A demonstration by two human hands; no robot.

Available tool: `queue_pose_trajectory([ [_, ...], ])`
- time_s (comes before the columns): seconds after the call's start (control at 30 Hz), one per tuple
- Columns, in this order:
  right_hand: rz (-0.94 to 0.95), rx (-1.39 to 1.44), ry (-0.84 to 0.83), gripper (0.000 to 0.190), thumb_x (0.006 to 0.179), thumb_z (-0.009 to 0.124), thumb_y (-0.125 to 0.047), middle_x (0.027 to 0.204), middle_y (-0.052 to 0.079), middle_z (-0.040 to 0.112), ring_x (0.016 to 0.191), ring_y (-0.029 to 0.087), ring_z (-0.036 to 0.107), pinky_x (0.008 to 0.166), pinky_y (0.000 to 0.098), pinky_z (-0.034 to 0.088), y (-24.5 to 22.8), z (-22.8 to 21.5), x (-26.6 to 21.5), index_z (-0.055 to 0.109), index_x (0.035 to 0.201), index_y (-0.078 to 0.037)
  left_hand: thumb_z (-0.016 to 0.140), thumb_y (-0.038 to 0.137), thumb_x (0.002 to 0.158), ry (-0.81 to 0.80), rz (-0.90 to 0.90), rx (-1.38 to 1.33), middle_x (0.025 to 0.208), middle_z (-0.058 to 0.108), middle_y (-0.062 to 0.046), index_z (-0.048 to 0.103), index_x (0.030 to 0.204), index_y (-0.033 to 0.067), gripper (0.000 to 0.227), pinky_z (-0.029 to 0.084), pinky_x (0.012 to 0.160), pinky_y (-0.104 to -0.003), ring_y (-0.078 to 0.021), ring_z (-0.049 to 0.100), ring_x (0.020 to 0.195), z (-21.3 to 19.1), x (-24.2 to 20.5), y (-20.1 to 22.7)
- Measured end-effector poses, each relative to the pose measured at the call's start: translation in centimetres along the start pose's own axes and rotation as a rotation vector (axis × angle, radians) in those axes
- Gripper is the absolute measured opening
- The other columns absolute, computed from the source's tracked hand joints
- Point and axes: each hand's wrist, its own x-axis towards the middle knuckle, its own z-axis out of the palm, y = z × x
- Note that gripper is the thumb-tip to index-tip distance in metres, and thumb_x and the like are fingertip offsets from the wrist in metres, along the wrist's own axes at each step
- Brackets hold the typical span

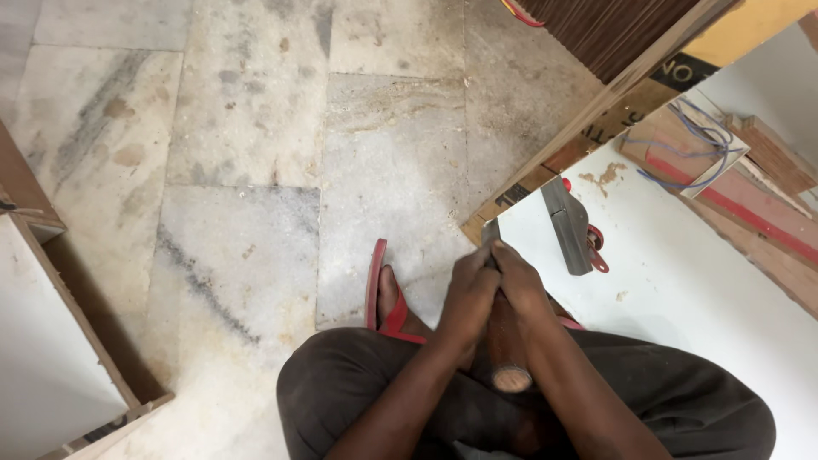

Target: The person sits on the floor and uses a chisel and a hand plane to trim and smooth the edge of a wooden frame attached to a white cabinet. They alternate between scraping with the chisel and planing the surface, then wipe away wood shavings.

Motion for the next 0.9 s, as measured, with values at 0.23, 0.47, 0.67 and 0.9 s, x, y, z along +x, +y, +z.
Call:
queue_pose_trajectory([
  [0.23,0.137,0.123,-0.005,0.038,0.106,0.055,-0.041,0.063,0.003,0.054,0.051,0.014,0.049,0.045,0.0299,0.044,-0.8,-3.1,-0.4,0.064,0.094,-0.005,0.059,0.031,0.094,0.009,-0.003,0.258,0.145,0.035,-0.019,0.03,0.154,-0.0045,0.075,0.04,0.107,-0.037,-0.0227,0.042,0.126,3.4,-2.2,-2.4],
  [0.47,0.191,0.134,-0.12,0.051,0.103,0.05,-0.048,0.052,-0.001,0.048,0.041,0.011,0.045,0.038,0.0259,0.038,-1.9,-1.4,-0.1,0.068,0.095,0.0,0.06,0.04,0.097,0.08,0.092,0.133,0.141,0.039,-0.022,0.037,0.151,-0.0055,0.074,0.044,0.106,-0.042,-0.0277,0.045,0.117,2.9,-3.3,-0.1],
  [0.67,0.187,0.085,-0.043,0.048,0.103,0.054,-0.043,0.057,0.001,0.054,0.047,0.011,0.048,0.044,0.0256,0.043,-4.2,0.6,-0.9,0.067,0.1,0.002,0.045,0.061,0.105,0.015,0.209,0.18,0.16,0.019,-0.034,0.026,0.159,-0.0039,0.086,0.036,0.119,-0.05,-0.0399,0.035,0.145,2.5,-5.0,2.2],
  [0.9,0.23,0.164,-0.217,0.048,0.102,0.055,-0.048,0.062,0.001,0.052,0.052,0.012,0.053,0.045,0.025,0.046,-5.4,1.0,-1.6,0.061,0.102,0.0,0.027,0.081,0.101,-0.015,0.303,0.278,0.173,0.006,-0.041,0.04,0.161,0.0028,0.099,0.039,0.121,-0.055,-0.0497,0.036,0.155,2.1,-5.6,4.9],
])
